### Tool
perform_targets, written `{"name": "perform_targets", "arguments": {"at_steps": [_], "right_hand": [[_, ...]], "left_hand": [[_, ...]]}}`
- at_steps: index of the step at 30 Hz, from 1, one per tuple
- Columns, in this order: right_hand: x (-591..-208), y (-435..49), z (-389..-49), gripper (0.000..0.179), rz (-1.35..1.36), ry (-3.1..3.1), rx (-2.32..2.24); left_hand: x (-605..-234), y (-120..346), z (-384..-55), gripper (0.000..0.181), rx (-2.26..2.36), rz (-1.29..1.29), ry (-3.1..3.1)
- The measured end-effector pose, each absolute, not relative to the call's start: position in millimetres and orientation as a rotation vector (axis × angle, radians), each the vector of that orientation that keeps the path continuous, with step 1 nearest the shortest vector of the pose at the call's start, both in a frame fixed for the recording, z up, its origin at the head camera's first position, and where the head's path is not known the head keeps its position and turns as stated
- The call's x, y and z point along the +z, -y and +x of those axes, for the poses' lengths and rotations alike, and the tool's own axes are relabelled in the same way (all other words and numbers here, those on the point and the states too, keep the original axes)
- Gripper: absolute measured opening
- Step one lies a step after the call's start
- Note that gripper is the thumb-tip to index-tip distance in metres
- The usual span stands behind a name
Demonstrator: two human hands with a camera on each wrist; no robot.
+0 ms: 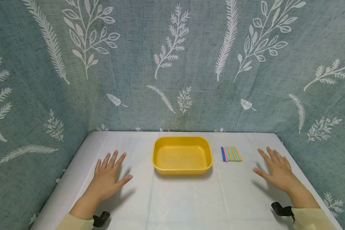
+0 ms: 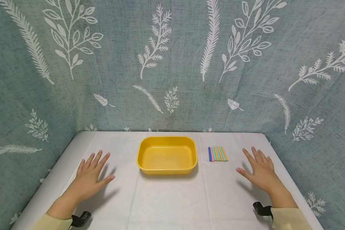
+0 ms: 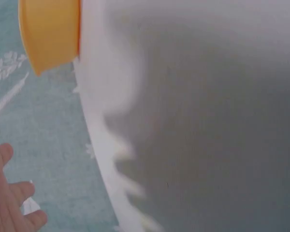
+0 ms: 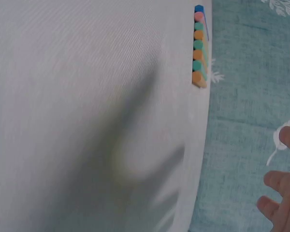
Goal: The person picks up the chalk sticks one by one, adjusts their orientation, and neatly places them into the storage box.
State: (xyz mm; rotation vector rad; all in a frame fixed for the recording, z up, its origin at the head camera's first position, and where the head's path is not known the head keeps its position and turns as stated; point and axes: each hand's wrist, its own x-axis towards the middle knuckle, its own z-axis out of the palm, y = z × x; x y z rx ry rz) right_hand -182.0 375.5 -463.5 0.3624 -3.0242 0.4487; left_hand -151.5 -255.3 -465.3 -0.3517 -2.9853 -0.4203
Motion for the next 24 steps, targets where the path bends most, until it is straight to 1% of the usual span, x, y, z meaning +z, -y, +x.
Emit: {"name": "perform_targets", "arguments": {"at_steps": [9, 24], "right_hand": [[-464, -366, -189, 0.081, 0.394, 2.961, 0.564], [-462, -349, -203, 0.073, 0.351, 2.972, 0.726]], "left_hand": [[-466, 241, -157, 0.084, -0.490, -0.381, 2.958], [-472, 209, -169, 0.079, -0.877, -0.441, 2.883]]}}
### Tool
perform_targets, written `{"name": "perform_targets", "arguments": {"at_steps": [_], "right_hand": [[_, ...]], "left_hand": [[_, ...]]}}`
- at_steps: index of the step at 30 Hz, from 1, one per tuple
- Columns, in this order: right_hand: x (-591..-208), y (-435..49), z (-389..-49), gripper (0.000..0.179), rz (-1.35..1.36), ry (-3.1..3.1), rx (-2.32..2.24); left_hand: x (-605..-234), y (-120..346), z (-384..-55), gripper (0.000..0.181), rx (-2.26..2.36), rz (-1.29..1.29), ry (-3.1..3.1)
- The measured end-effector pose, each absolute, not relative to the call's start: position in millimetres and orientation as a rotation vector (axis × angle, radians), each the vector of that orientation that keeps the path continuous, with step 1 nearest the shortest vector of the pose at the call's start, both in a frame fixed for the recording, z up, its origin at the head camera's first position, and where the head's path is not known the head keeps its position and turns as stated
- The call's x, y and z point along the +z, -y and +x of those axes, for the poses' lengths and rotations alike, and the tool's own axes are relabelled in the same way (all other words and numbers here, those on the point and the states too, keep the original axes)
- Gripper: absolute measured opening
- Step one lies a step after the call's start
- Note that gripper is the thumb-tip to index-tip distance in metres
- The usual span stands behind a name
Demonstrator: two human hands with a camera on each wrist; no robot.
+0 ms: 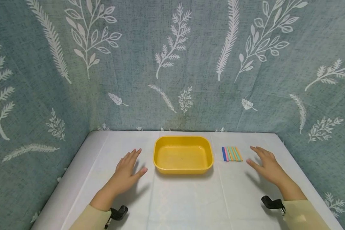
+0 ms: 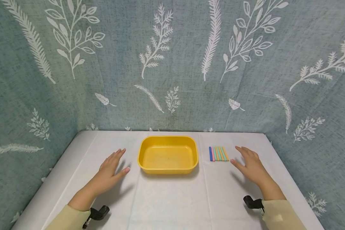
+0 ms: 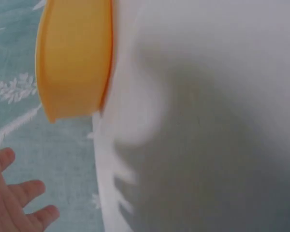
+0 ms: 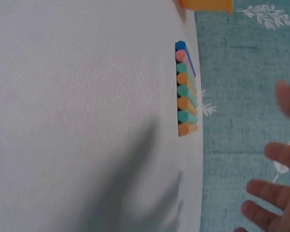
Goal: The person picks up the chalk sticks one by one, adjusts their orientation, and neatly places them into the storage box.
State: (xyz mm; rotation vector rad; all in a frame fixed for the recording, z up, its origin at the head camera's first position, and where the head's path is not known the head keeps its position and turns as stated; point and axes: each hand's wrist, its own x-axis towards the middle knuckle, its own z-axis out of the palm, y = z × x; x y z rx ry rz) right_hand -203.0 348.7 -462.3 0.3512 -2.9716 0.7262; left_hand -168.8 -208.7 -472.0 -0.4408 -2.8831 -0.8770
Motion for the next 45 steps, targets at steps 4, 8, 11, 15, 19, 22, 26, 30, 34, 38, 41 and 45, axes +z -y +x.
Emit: {"name": "perform_targets", "arguments": {"at_steps": [4, 8, 11, 15, 19, 22, 26, 30, 34, 38, 41, 45], "right_hand": [[-463, -349, -207, 0.072, 0.319, 2.974, 0.735], [-463, -349, -210, 0.071, 0.283, 2.986, 0.782], [-461, -349, -212, 0.069, 0.272, 2.990, 0.829], [-461, -347, -218, 0.063, 0.256, 3.003, 0.878], [-460, -344, -224, 0.059, 0.228, 3.022, 0.924], [-460, -342, -230, 0.057, 0.227, 3.024, 0.929], [-460, -338, -237, 0.055, 0.221, 3.031, 0.920], [-460, -336, -243, 0.052, 0.211, 3.048, 0.928], [-462, -336, -251, 0.048, 0.212, 3.075, 0.952], [-463, -333, -260, 0.048, 0.200, 3.118, 0.975], [-463, -331, -265, 0.048, 0.178, 3.147, 1.010], [-466, -331, -271, 0.046, 0.120, 3.173, 1.105]], "left_hand": [[-473, 200, -173, 0.079, -0.963, -0.451, 2.879], [-472, 193, -176, 0.080, -1.046, -0.444, 2.883], [-472, 188, -179, 0.079, -1.120, -0.434, 2.884], [-473, 183, -183, 0.079, -1.237, -0.413, 2.886], [-473, 177, -185, 0.078, -1.349, -0.367, 2.883], [-474, 173, -188, 0.078, -1.404, -0.330, 2.867], [-477, 168, -192, 0.078, -1.466, -0.309, 2.827], [-480, 163, -195, 0.076, -1.570, -0.292, 2.787], [-482, 161, -197, 0.077, -1.657, -0.265, 2.767], [-483, 161, -199, 0.078, -1.694, -0.214, 2.758], [-484, 161, -202, 0.079, -1.699, -0.191, 2.748], [-487, 158, -204, 0.079, -1.732, -0.176, 2.731]]}}
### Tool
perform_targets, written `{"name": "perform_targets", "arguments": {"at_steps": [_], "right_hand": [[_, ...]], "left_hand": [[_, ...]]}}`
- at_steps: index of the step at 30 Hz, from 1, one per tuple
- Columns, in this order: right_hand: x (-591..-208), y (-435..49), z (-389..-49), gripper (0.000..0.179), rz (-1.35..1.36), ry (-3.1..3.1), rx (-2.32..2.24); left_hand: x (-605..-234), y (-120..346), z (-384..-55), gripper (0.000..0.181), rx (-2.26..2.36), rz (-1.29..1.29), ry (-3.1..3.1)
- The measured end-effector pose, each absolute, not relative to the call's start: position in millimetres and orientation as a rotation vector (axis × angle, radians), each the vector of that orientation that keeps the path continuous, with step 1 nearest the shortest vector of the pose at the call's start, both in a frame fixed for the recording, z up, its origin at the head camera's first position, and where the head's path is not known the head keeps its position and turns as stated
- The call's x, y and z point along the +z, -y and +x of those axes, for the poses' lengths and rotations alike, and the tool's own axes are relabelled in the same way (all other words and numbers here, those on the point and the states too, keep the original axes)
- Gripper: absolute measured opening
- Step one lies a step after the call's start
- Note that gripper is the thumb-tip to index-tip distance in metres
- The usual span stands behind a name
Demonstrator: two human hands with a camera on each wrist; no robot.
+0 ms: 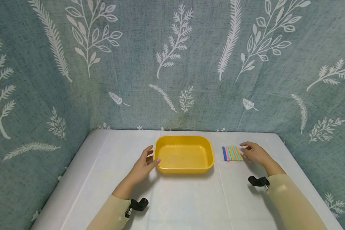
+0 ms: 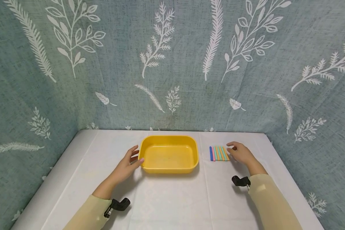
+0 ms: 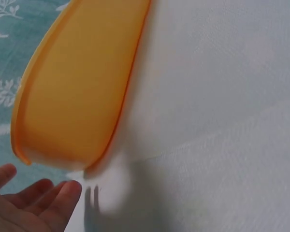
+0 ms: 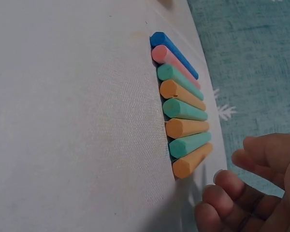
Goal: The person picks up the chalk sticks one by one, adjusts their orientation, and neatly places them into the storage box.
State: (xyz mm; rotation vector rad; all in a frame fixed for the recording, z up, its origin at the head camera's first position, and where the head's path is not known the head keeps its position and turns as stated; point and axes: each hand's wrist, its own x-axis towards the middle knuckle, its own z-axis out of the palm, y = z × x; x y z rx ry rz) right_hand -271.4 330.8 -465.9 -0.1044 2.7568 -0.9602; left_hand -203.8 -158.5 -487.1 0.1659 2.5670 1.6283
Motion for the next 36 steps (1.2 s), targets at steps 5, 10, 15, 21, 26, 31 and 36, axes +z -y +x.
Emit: {"name": "perform_targets", "arguments": {"at_steps": [5, 10, 15, 21, 26, 31, 36], "right_hand": [[-468, -330, -278, 0.045, -0.060, -2.710, -0.984], [-471, -328, -283, 0.045, -0.022, -2.696, -0.975], [-473, -328, -284, 0.044, 0.013, -2.668, -0.985], [-474, -329, -287, 0.044, -0.014, -2.632, -1.013], [-475, -328, -288, 0.043, -0.038, -2.630, -0.992], [-475, -326, -289, 0.043, -0.075, -2.632, -0.974], [-478, -327, -289, 0.042, -0.132, -2.647, -0.938]], "left_hand": [[-491, 154, -205, 0.081, 1.663, 0.158, -2.530], [-491, 150, -204, 0.085, 1.710, 0.177, -2.488], [-492, 148, -205, 0.089, 1.762, 0.173, -2.453], [-492, 148, -205, 0.091, 1.711, 0.163, -2.484], [-489, 148, -204, 0.092, 1.663, 0.158, -2.502], [-487, 150, -201, 0.093, 1.649, 0.158, -2.515], [-487, 151, -200, 0.093, 1.618, 0.168, -2.533]]}}
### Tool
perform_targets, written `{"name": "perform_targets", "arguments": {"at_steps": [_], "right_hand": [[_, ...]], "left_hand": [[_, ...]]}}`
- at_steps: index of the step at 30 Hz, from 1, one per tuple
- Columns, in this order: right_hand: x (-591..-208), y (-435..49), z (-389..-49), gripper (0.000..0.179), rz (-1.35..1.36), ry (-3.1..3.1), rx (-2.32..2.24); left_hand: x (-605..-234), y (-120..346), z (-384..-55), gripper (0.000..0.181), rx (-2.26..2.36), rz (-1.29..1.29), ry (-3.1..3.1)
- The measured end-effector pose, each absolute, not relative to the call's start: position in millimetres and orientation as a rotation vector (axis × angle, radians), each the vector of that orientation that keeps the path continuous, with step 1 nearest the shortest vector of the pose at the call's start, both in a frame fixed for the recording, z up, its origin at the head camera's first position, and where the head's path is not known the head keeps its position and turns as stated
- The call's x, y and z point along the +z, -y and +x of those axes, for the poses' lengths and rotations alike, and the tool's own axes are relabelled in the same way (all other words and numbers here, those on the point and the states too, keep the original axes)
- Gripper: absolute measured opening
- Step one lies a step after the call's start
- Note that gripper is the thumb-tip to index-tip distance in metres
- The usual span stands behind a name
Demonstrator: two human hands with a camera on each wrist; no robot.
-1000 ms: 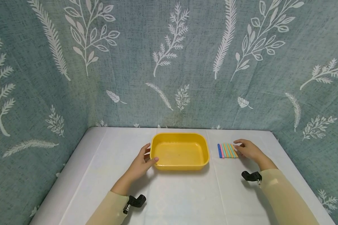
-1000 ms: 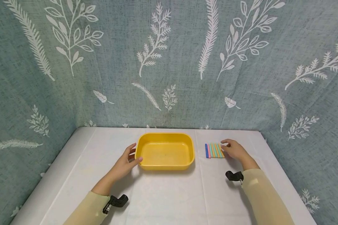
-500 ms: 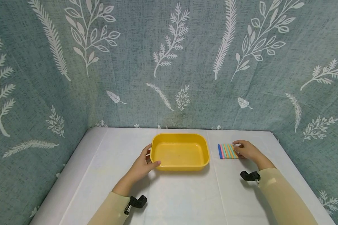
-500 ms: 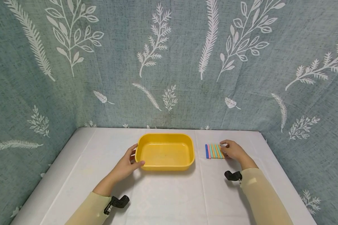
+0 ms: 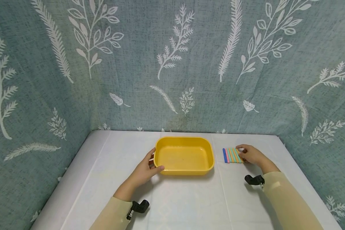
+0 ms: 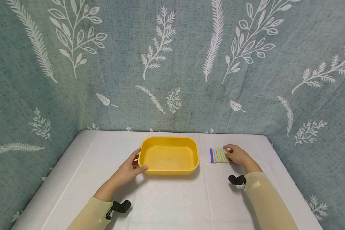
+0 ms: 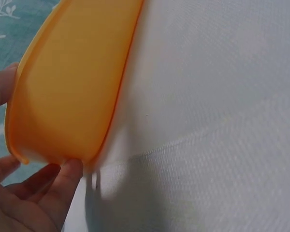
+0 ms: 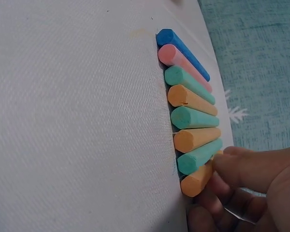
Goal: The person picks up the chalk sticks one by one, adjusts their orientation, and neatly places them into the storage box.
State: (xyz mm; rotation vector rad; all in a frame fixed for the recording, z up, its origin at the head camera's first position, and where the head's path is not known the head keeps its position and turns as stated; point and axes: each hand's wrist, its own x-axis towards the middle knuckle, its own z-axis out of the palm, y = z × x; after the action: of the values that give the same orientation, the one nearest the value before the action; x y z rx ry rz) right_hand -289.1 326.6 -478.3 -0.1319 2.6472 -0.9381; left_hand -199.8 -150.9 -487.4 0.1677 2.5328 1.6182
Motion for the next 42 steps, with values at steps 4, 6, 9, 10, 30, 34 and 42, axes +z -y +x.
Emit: {"name": "perform_targets", "arguments": {"at_steps": [4, 6, 9, 10, 30, 34, 42], "right_hand": [[-479, -327, -289, 0.044, -0.163, -2.642, -0.933], [-479, -326, -289, 0.045, -0.165, -2.641, -0.930], [-477, -326, -288, 0.047, -0.153, -2.644, -0.917], [-476, -325, -288, 0.048, -0.147, -2.646, -0.911], [-475, -326, -287, 0.058, 0.026, -2.640, -1.037], [-477, -329, -283, 0.058, 0.064, -2.602, -1.164], [-482, -333, -276, 0.059, 0.144, -2.481, -1.418]], "left_hand": [[-488, 151, -200, 0.093, 1.616, 0.168, -2.530], [-488, 151, -200, 0.093, 1.621, 0.167, -2.525], [-488, 151, -200, 0.094, 1.631, 0.167, -2.516], [-488, 151, -200, 0.094, 1.629, 0.169, -2.517], [-488, 156, -208, 0.095, 1.630, 0.203, -2.486], [-489, 158, -208, 0.095, 1.639, 0.214, -2.469], [-489, 158, -208, 0.095, 1.642, 0.219, -2.472]]}}
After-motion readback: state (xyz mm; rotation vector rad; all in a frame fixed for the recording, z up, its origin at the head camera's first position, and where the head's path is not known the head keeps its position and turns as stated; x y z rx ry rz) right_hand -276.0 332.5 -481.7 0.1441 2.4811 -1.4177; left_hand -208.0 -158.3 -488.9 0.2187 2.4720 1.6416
